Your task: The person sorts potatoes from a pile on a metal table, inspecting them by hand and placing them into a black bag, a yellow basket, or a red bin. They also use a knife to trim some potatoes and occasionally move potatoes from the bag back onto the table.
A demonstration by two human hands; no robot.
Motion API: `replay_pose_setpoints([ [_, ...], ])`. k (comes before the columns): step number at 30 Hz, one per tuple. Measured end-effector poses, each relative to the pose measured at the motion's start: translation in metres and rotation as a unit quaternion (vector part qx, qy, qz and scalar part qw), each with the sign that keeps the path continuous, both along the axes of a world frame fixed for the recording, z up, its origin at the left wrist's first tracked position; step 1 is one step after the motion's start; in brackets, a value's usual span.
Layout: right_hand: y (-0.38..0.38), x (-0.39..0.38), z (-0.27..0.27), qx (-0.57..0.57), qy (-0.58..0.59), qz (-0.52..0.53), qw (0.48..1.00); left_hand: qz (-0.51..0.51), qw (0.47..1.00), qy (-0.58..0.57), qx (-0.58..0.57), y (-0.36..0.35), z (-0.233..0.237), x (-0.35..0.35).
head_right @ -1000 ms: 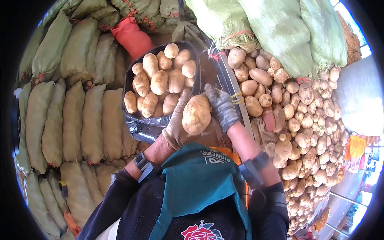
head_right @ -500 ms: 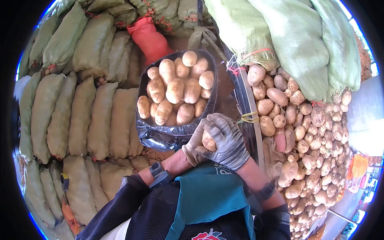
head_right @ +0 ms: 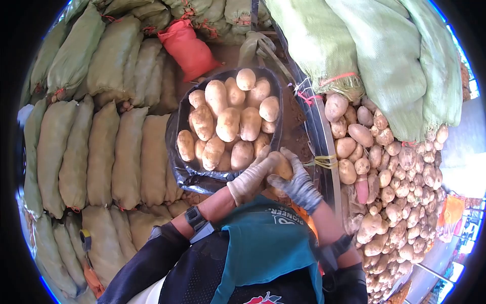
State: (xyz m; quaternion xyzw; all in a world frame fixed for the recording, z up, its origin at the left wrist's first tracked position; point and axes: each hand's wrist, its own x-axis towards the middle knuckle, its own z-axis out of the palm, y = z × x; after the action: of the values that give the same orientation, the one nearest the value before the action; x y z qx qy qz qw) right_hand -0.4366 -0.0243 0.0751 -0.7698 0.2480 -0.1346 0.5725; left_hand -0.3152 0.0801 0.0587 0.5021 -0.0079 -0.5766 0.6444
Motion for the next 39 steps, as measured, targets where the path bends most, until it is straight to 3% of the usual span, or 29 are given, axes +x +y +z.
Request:
replay_pose_setpoints([
  [1, -0.009, 0.002, -0.026, 0.072, -0.015, 0.002, 0.997, -0.016, 0.990, 0.124, -0.066, 0.001, 0.001, 0.011],
  [2, -0.012, 0.008, -0.034, 0.074, -0.010, 0.001, 0.997, -0.032, 0.960, 0.247, -0.130, 0.002, 0.003, 0.022],
  [3, -0.016, 0.014, -0.039, 0.185, 0.016, -0.032, 0.982, 0.039, 0.859, 0.491, -0.136, 0.006, 0.008, 0.038],
  [4, -0.019, 0.020, -0.040, 0.294, 0.040, -0.066, 0.953, 0.048, 0.980, 0.175, -0.079, 0.021, 0.000, 0.048],
  [5, -0.020, 0.032, -0.043, 0.354, 0.037, -0.121, 0.927, 0.049, 0.985, -0.164, -0.014, 0.035, -0.008, 0.057],
  [6, -0.019, 0.042, -0.048, 0.356, 0.039, -0.126, 0.925, 0.130, 0.840, -0.527, 0.006, 0.039, -0.005, 0.069],
  [8, -0.014, 0.063, -0.059, 0.355, -0.053, -0.207, 0.910, 0.069, 0.697, -0.708, 0.089, 0.066, -0.016, 0.099],
  [10, -0.001, 0.083, -0.054, 0.359, -0.071, -0.226, 0.903, -0.019, 0.625, -0.758, 0.187, 0.085, -0.035, 0.116],
  [11, 0.002, 0.087, -0.059, 0.169, -0.001, -0.207, 0.964, -0.023, 0.627, -0.756, 0.185, 0.086, -0.048, 0.119],
  [12, 0.006, 0.091, -0.063, -0.027, 0.071, -0.177, 0.981, -0.060, 0.619, -0.755, 0.206, 0.086, -0.056, 0.121],
  [13, 0.010, 0.091, -0.062, -0.252, 0.211, -0.113, 0.938, -0.097, 0.610, -0.753, 0.227, 0.086, -0.064, 0.123],
  [18, 0.020, 0.092, -0.070, -0.226, 0.246, -0.114, 0.936, -0.132, 0.600, -0.759, 0.215, 0.085, -0.080, 0.116],
  [21, 0.018, 0.108, -0.062, -0.309, 0.090, -0.114, 0.940, -0.124, 0.593, -0.766, 0.215, 0.082, -0.089, 0.121],
  [22, 0.016, 0.116, -0.062, -0.306, 0.093, -0.116, 0.940, -0.113, 0.589, -0.771, 0.216, 0.083, -0.089, 0.120],
  [24, 0.011, 0.129, -0.062, -0.388, 0.183, 0.001, 0.903, -0.118, 0.595, -0.765, 0.215, 0.083, -0.089, 0.118],
  [27, 0.010, 0.134, -0.069, -0.350, 0.195, -0.040, 0.915, -0.101, 0.602, -0.764, 0.210, 0.082, -0.089, 0.119],
  [31, 0.008, 0.128, -0.072, -0.366, 0.262, -0.041, 0.892, -0.099, 0.596, -0.772, 0.198, 0.086, -0.091, 0.118],
  [34, 0.008, 0.131, -0.082, -0.408, 0.262, -0.067, 0.872, -0.097, 0.615, -0.758, 0.193, 0.083, -0.090, 0.115],
  [39, 0.011, 0.131, -0.081, -0.394, 0.250, -0.071, 0.882, -0.088, 0.613, -0.760, 0.198, 0.086, -0.094, 0.113],
])
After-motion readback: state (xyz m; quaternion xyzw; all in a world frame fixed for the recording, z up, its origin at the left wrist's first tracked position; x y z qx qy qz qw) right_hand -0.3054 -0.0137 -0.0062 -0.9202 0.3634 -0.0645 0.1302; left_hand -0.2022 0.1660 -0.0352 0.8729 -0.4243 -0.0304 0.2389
